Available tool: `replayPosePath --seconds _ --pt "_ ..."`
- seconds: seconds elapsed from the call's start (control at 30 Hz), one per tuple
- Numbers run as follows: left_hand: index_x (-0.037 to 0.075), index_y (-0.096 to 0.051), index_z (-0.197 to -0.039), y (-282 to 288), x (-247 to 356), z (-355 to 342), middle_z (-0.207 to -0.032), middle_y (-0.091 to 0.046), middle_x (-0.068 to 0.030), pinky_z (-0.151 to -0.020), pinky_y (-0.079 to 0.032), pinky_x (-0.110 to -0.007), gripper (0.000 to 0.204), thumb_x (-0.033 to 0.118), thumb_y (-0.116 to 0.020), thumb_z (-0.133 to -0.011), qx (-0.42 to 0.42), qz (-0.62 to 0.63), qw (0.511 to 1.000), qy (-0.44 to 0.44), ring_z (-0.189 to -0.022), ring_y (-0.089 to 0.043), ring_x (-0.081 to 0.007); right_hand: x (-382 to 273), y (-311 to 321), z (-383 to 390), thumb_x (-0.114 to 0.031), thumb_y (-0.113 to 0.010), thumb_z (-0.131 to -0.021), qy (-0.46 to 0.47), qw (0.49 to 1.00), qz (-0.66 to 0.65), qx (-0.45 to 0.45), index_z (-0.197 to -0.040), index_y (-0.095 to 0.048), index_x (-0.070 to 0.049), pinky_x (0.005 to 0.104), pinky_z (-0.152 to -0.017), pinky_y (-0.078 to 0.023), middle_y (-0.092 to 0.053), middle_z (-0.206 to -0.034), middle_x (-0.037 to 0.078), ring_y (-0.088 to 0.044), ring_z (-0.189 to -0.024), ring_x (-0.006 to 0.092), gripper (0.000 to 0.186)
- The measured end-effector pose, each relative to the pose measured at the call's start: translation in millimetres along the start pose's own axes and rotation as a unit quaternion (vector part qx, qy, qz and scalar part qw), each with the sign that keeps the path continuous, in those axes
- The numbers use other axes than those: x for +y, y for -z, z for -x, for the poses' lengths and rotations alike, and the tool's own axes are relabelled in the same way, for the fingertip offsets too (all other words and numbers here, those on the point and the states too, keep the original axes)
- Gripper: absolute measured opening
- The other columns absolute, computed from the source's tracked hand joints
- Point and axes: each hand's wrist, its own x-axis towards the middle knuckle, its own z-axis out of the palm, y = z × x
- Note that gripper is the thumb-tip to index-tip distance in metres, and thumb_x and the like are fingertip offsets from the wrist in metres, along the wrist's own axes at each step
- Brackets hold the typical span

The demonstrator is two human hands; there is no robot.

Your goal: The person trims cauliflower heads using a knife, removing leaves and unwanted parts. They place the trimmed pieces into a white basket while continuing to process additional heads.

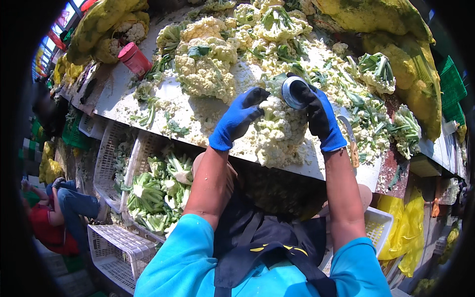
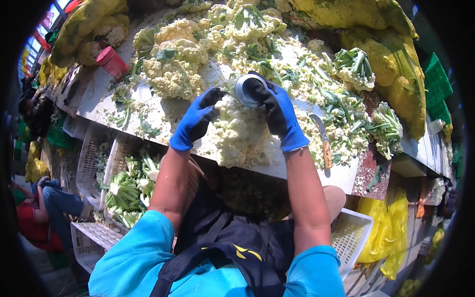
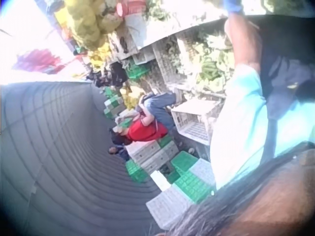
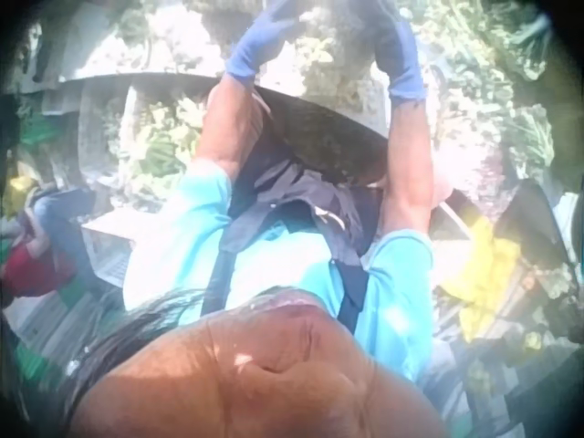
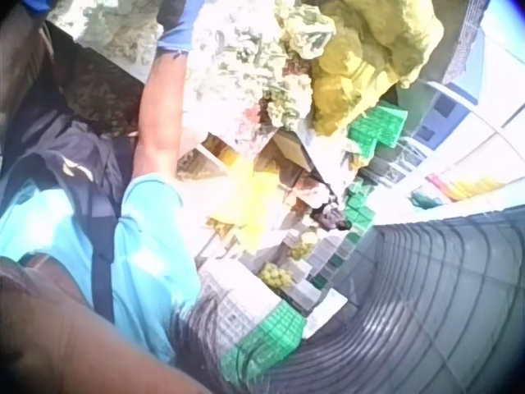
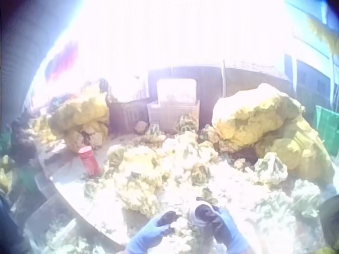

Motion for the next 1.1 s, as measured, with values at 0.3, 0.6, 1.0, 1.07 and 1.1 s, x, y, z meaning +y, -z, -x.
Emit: replayPosePath --seconds 0.3,0.6,1.0,1.07,1.1 --pt "-0.004 -0.055 -0.120 19 -48 -42 -0.117 -0.061 -0.0103 -0.097 -0.043 -0.029 0.035 -0.005 -0.049 -0.086 0.118 -0.003 0.989 -0.094 -0.108 -0.057 -0.0169 29 25 -10 -0.029 -0.057 -0.093 0.067 0.992 -0.102 0.015 -0.134 -0.051 0.006 0.0316 -0.106 -0.037 -0.057 -0.133 0.012 -0.055 -0.117 0.0165 0.053" --pt "-0.003 -0.057 -0.122 28 -44 -47 -0.110 -0.065 -0.0096 -0.084 -0.051 -0.029 0.031 0.008 -0.039 -0.099 0.120 0.103 0.985 -0.070 -0.095 -0.062 -0.0154 1 3 -7 -0.021 -0.059 -0.091 -0.005 0.981 -0.189 0.049 -0.125 -0.057 0.006 0.0312 -0.101 -0.044 -0.064 -0.122 0.011 -0.061 -0.112 0.0178 0.044" --pt "0.000 -0.056 -0.124 29 -54 -47 -0.114 -0.064 -0.0076 -0.086 -0.052 -0.030 0.031 0.011 -0.040 -0.100 0.123 0.148 0.980 -0.048 -0.098 -0.062 -0.0130 23 22 1 -0.036 -0.063 -0.090 0.042 0.993 -0.114 -0.013 -0.134 -0.048 0.008 0.0330 -0.106 -0.040 -0.057 -0.133 0.017 -0.054 -0.123 0.0247 0.065" --pt "-0.001 -0.056 -0.124 25 -51 -39 -0.114 -0.064 -0.0072 -0.087 -0.052 -0.030 0.031 0.010 -0.040 -0.100 0.160 -0.010 0.985 -0.071 -0.098 -0.062 -0.0142 -12 -19 3 -0.035 -0.062 -0.091 -0.001 1.000 0.017 -0.010 -0.133 -0.051 0.006 0.0301 -0.101 -0.042 -0.060 -0.129 0.014 -0.058 -0.114 0.0166 0.060" --pt "-0.001 -0.056 -0.124 30 -56 -42 -0.114 -0.064 -0.0068 -0.088 -0.052 -0.030 0.032 0.010 -0.038 -0.100 0.176 -0.103 0.971 -0.122 -0.099 -0.062 -0.0153 -15 -37 0 -0.033 -0.062 -0.090 -0.014 0.997 0.079 -0.015 -0.132 -0.052 0.005 0.0297 -0.099 -0.043 -0.061 -0.127 0.013 -0.059 -0.109 0.0151 0.058"
